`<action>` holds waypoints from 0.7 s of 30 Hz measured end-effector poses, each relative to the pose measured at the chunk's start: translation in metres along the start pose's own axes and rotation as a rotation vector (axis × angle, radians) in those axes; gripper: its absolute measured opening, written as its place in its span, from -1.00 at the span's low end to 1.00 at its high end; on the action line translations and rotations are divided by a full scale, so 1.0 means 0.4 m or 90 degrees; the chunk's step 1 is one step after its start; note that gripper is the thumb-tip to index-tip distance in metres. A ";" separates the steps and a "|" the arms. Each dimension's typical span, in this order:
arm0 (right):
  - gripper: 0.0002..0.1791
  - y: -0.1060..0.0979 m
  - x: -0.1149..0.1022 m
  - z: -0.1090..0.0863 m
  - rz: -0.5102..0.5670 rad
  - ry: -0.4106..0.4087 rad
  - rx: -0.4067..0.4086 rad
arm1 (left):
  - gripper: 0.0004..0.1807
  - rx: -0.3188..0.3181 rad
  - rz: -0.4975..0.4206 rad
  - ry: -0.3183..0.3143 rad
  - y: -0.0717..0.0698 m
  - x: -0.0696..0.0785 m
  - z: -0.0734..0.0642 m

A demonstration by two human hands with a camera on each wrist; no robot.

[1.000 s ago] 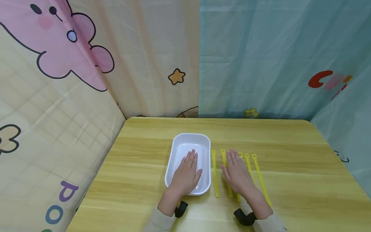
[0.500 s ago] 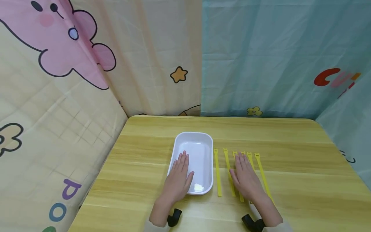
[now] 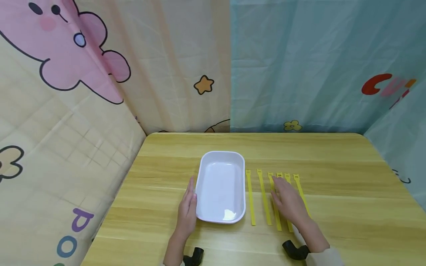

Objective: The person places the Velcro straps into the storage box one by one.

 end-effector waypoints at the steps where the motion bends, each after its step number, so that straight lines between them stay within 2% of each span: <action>1: -0.49 0.000 -0.001 0.007 -0.006 -0.012 0.005 | -0.52 0.009 -0.018 -0.007 -0.003 -0.006 0.001; 4: -0.56 0.010 0.000 0.031 -0.017 -0.030 0.000 | -0.54 0.035 -0.068 -0.052 -0.012 -0.034 0.000; 14: -0.67 0.064 0.000 0.123 0.023 -0.015 -0.088 | -0.58 0.120 -0.186 -0.227 -0.026 -0.134 -0.012; 17: -0.72 0.095 0.006 0.153 0.036 -0.005 -0.128 | -0.57 0.118 -0.231 -0.267 -0.020 -0.156 -0.015; 21: -0.75 0.135 0.014 0.186 0.055 0.002 -0.172 | -0.56 0.095 -0.257 -0.289 -0.011 -0.164 -0.017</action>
Point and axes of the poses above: each hand's wrist, its own z-axis towards the middle knuckle, its own y-axis out of the palm, x = y × z, the point moved 10 cm from there along z, towards the middle knuckle, and after that the axes turned 6 degrees about x, right-handed, at the moved point
